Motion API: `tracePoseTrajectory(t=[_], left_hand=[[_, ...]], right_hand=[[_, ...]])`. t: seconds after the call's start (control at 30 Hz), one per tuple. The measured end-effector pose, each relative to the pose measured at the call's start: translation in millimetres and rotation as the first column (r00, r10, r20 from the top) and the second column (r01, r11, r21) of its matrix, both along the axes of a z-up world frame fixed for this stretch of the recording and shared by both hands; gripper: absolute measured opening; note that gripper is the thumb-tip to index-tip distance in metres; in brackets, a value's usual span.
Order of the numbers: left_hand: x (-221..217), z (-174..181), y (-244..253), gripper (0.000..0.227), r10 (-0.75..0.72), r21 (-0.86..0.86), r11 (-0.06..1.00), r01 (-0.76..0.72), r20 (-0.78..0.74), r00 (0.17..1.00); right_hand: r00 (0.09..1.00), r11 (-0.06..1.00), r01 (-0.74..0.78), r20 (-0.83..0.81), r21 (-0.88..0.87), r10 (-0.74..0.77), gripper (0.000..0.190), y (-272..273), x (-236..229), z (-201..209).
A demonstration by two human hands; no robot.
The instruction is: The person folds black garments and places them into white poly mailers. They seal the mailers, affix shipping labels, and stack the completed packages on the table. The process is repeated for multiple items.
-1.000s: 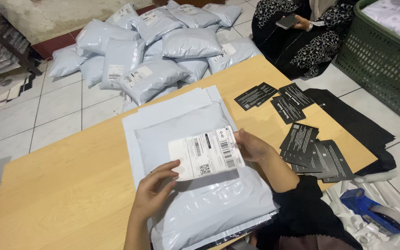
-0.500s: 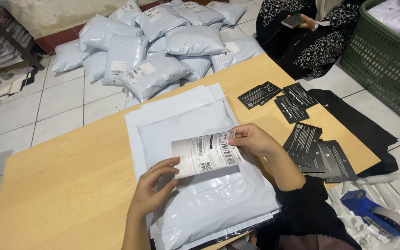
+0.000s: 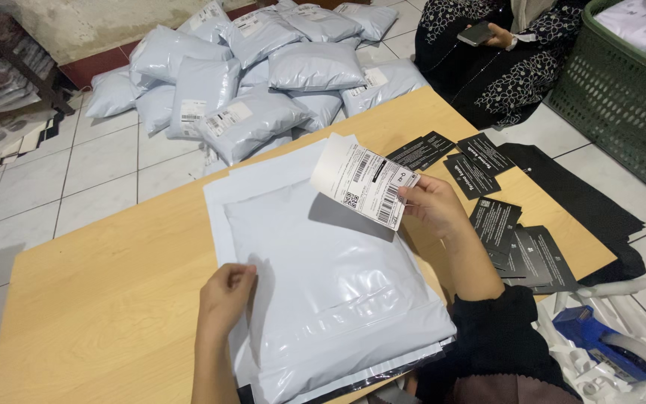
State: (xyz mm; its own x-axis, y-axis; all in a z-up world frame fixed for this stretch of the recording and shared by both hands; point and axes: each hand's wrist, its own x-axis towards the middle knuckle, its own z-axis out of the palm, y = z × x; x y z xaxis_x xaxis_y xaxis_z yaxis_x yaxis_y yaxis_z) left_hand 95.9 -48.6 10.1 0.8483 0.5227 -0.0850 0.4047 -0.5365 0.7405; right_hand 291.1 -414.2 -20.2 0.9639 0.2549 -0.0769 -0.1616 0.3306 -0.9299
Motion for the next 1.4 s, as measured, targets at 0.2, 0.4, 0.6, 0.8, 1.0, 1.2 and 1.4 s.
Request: tracePoseTrajectory(t=[0.2, 0.4, 0.6, 0.8, 1.0, 1.2, 1.4], left_hand=[[-4, 17, 4, 0.058, -0.02, -0.098, 0.995, -0.024, -0.427, 0.904], [-4, 22, 7, 0.071, -0.114, -0.129, 0.991, 0.047, -0.582, 0.805], [-1, 3, 17, 0.064, -0.117, -0.156, 0.987, 0.037, -0.546, 0.83], [7, -36, 40, 0.037, -0.063, -0.251, 0.968, -0.022, -0.324, 0.944], [12, -53, 56, 0.029, -0.094, -0.363, 0.931, -0.017, -0.284, 0.954], [11, -48, 51, 0.027, -0.093, -0.355, 0.934, -0.027, -0.318, 0.943], [10, -35, 42, 0.028, -0.035, -0.271, 0.961, -0.052, -0.307, 0.951]], right_hand=[[1.0, 1.0, 0.004, -0.003, 0.031, -0.003, 0.028, -3, 2, 1], [1.0, 0.998, 0.026, -0.004, 0.057, -0.026, 0.029, -3, 2, -2], [1.0, 0.996, 0.005, -0.011, 0.091, -0.004, 0.028, -3, 1, 1], [1.0, 0.998, 0.001, 0.0, 0.064, -0.001, 0.029, -2, -2, 3], [1.0, 0.999, 0.023, 0.008, 0.04, -0.023, 0.029, -2, 0, 3], [0.999, 0.998, 0.05, 0.003, 0.042, -0.051, 0.029, -5, 0, 1], [0.995, 0.971, 0.101, -0.018, 0.216, -0.099, 0.027, -15, -17, 4]])
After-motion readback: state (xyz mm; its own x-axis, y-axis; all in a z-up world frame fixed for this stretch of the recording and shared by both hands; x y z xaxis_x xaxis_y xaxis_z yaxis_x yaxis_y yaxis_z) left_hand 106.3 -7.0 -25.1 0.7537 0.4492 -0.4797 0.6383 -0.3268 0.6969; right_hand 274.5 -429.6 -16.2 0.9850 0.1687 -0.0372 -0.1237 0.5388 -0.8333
